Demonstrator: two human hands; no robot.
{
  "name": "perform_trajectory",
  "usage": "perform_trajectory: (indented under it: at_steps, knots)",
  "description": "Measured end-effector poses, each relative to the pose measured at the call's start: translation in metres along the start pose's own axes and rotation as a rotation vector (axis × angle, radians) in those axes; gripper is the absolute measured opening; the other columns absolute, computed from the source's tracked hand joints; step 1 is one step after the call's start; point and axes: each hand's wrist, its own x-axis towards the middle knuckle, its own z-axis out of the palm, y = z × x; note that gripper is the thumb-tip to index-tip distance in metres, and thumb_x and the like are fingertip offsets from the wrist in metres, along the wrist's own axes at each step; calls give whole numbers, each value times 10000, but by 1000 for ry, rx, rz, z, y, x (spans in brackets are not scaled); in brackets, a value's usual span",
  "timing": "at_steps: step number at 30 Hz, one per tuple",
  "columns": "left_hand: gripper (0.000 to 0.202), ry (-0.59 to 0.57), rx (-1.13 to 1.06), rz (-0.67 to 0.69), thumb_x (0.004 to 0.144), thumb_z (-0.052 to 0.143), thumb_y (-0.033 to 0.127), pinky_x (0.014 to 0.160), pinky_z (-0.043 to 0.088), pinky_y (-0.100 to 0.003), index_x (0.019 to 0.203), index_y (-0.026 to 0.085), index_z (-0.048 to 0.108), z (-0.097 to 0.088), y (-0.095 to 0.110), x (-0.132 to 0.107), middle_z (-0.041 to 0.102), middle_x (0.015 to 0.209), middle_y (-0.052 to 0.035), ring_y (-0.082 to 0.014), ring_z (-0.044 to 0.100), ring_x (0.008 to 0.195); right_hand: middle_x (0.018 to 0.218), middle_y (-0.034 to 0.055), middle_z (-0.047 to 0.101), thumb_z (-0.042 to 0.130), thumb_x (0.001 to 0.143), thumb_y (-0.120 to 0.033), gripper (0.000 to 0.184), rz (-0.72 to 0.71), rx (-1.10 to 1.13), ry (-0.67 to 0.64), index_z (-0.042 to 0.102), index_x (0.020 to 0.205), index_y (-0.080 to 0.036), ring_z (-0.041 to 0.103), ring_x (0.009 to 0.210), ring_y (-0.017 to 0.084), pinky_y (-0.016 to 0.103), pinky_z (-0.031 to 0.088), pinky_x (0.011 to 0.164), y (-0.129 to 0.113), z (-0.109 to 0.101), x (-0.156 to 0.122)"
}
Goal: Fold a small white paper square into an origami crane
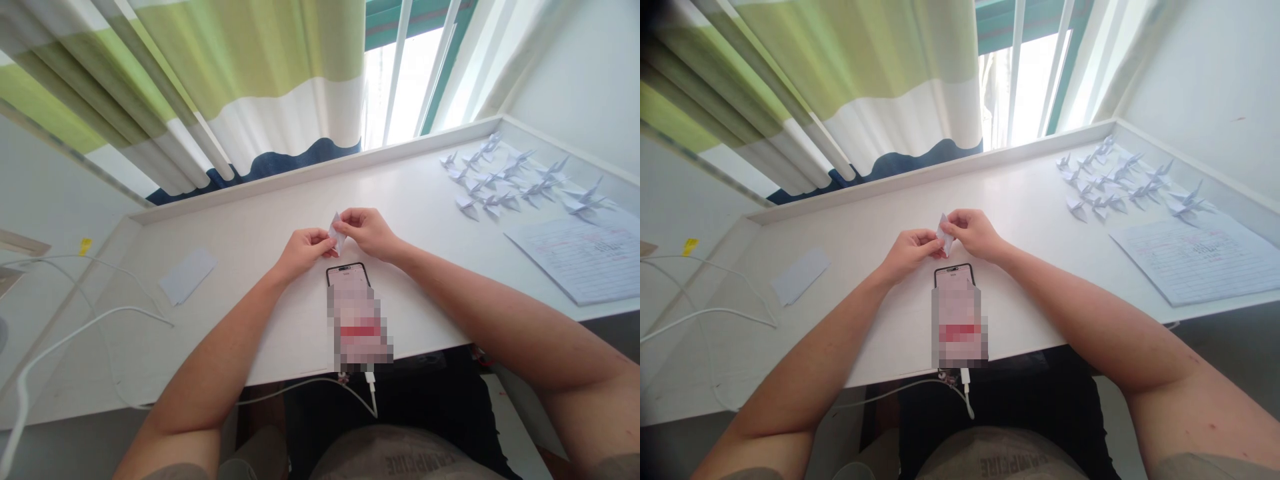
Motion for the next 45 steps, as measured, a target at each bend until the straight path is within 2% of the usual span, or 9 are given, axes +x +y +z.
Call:
perform_trajectory:
  at_steps: [4, 8, 12, 20, 25, 31, 35, 39, 45]
  knots:
    - [428, 20, 24, 23, 828, 870, 579, 793, 602, -336, 820, 163, 772, -1, -1, 0, 797, 787, -83, -190, 740, 746, 785, 20, 721, 837, 834, -508, 340, 44, 36, -3, 702, 779, -201, 630, 734, 158, 320, 528, 704, -4, 1, -1]
    - [419, -34, 94, 44, 848, 842, 583, 796, 592, -351, 856, 167, 791, -3, 1, 0, 795, 802, -80, -200, 730, 753, 778, 20, 718, 820, 852, -528, 356, 91, -5, -87, 726, 758, -198, 631, 738, 158, 311, 533, 700, -9, -2, -2]
    - [365, -77, 173, 58, 894, 789, 534, 778, 557, -335, 842, 173, 777, -4, 3, 0, 773, 778, -64, -188, 699, 739, 729, 16, 727, 855, 804, -447, 287, 113, -24, -122, 747, 728, -192, 617, 696, 152, 304, 501, 662, -8, -5, -1]
    - [363, 47, 151, 39, 905, 765, 542, 773, 552, -328, 877, 182, 735, -6, -1, 3, 756, 838, -51, -204, 744, 790, 775, 44, 772, 837, 754, -368, 180, 168, 22, -78, 812, 754, -190, 651, 713, 162, 327, 541, 723, -7, -15, 3]
    - [387, 123, 109, 76, 875, 779, 565, 792, 586, -344, 898, 180, 748, -8, -10, 8, 780, 908, -69, -194, 716, 775, 768, 35, 775, 767, 802, -327, 142, 82, -200, -62, 819, 752, -204, 644, 735, 181, 340, 512, 740, -5, -19, 4]
    - [301, 218, 333, 136, 969, 647, 464, 828, 544, -353, 972, 195, 781, -14, -14, 8, 800, 940, -77, -213, 698, 843, 995, 86, 796, 772, 852, -300, 117, -20, -404, -13, 838, 787, -228, 687, 938, 247, 404, 522, 889, 7, -25, 9]
    - [201, 206, 446, 143, 909, 708, 360, 847, 543, -363, 1009, 214, 801, -16, -16, 9, 806, 1009, -71, -208, 676, 829, 1064, 112, 768, 775, 857, -265, 116, 8, -523, -4, 838, 764, -237, 663, 1073, 309, 490, 499, 1045, 15, -28, 10]
    - [184, 156, 563, 232, 924, 677, 279, 971, 534, -408, 1011, 246, 836, -16, -21, 13, 781, 986, -71, -251, 673, 991, 1118, 131, 729, 805, 813, -242, 41, 38, -653, 6, 844, 803, -248, 579, 1211, 385, 568, 455, 1107, 17, -28, 8]
    - [219, 76, 721, 324, 957, 641, 229, 1012, 508, -439, 948, 265, 857, -16, -23, 14, 762, 985, -83, -279, 649, 1060, 1087, 97, 732, 752, 875, -217, 110, -108, -691, -82, 843, 841, -267, 611, 1123, 331, 529, 457, 1079, 16, -27, 6]
